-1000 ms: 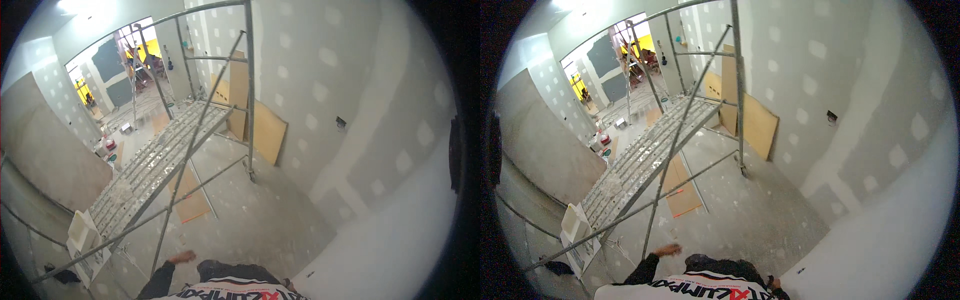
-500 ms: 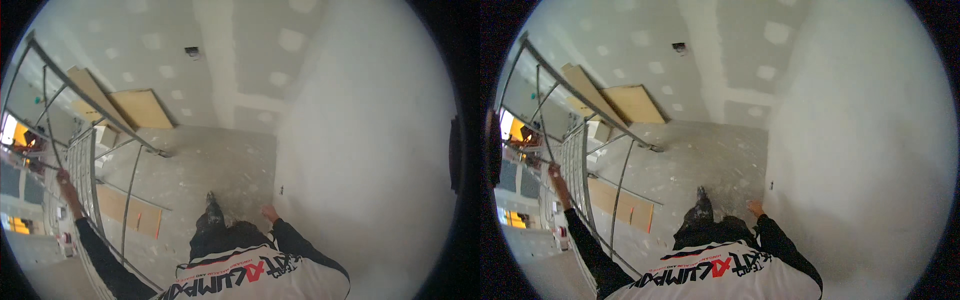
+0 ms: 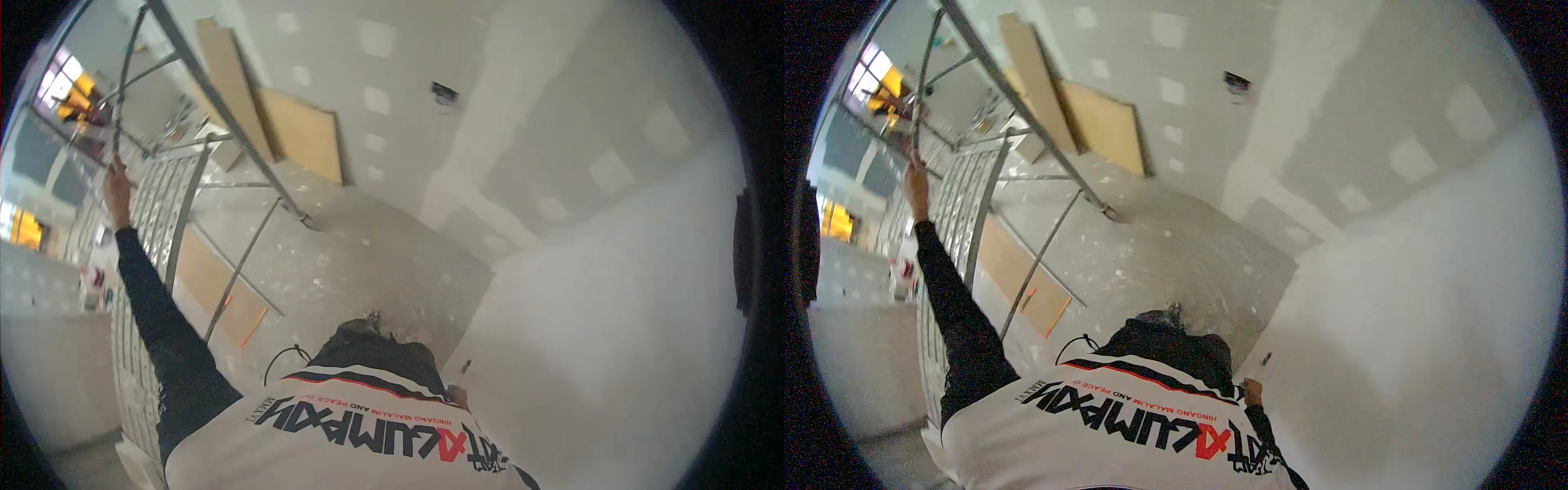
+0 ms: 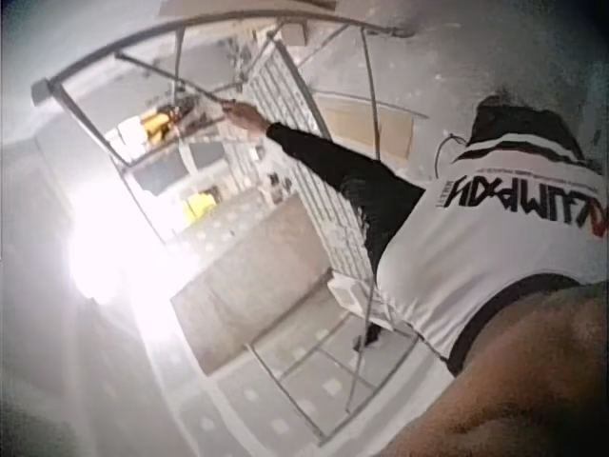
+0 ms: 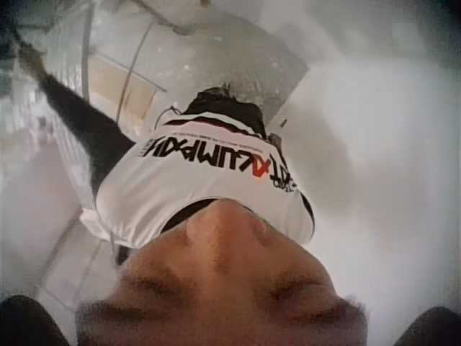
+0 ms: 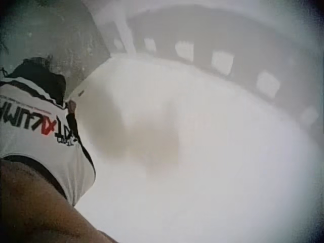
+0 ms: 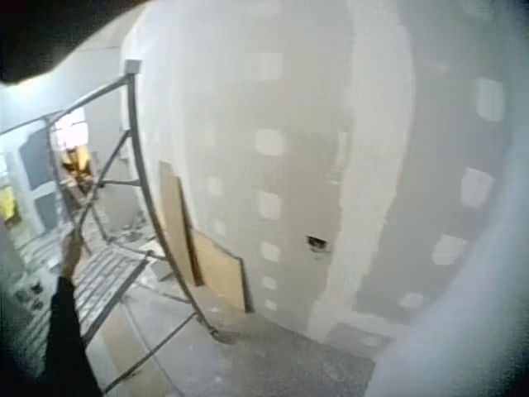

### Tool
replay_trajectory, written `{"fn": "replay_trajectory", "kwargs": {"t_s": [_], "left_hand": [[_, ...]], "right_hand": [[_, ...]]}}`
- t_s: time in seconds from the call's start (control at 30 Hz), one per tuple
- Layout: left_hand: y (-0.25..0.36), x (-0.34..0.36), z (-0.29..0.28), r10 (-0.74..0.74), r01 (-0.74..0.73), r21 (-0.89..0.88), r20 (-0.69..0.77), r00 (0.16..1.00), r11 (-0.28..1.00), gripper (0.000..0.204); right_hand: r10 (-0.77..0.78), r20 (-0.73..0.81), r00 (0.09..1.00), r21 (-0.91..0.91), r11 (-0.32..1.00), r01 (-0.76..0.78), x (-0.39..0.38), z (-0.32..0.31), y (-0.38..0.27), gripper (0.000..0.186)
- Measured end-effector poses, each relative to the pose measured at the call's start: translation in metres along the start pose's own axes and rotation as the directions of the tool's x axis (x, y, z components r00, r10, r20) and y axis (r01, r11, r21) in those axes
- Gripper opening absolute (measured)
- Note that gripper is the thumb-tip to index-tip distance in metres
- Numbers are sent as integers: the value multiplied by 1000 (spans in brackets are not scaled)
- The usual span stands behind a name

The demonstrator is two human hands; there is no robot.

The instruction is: The person applies joint compound to the corner seams of drywall using a taping knife and a mud pan, then moves a metal track and adjusts a scaffold.

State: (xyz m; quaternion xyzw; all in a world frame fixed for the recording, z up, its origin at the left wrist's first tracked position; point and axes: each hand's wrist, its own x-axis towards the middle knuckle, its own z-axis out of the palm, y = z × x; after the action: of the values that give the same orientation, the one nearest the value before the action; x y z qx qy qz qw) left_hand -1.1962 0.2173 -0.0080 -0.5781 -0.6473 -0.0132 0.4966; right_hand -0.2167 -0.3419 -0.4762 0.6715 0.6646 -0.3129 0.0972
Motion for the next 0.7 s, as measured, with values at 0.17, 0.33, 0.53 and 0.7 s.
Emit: {"fn": "replay_trajectory", "kwargs": {"t_s": [0.17,0.33,0.53,0.7], "left_hand": [[81,77,-177,-624,751,-324,419,659,576,50],[19,54,-201,-698,782,-130,379,607,609,70],[55,60,-180,-712,840,-221,451,538,495,68],[38,48,-215,-787,869,-124,378,487,478,65]], "right_hand": [[53,89,995,581,808,-95,107,-22,48,18],[-409,5,913,-140,903,406,255,-128,-3,17],[-460,-273,845,88,863,498,434,-242,54,15],[-62,232,971,780,608,-148,509,-361,-115,13]]}}
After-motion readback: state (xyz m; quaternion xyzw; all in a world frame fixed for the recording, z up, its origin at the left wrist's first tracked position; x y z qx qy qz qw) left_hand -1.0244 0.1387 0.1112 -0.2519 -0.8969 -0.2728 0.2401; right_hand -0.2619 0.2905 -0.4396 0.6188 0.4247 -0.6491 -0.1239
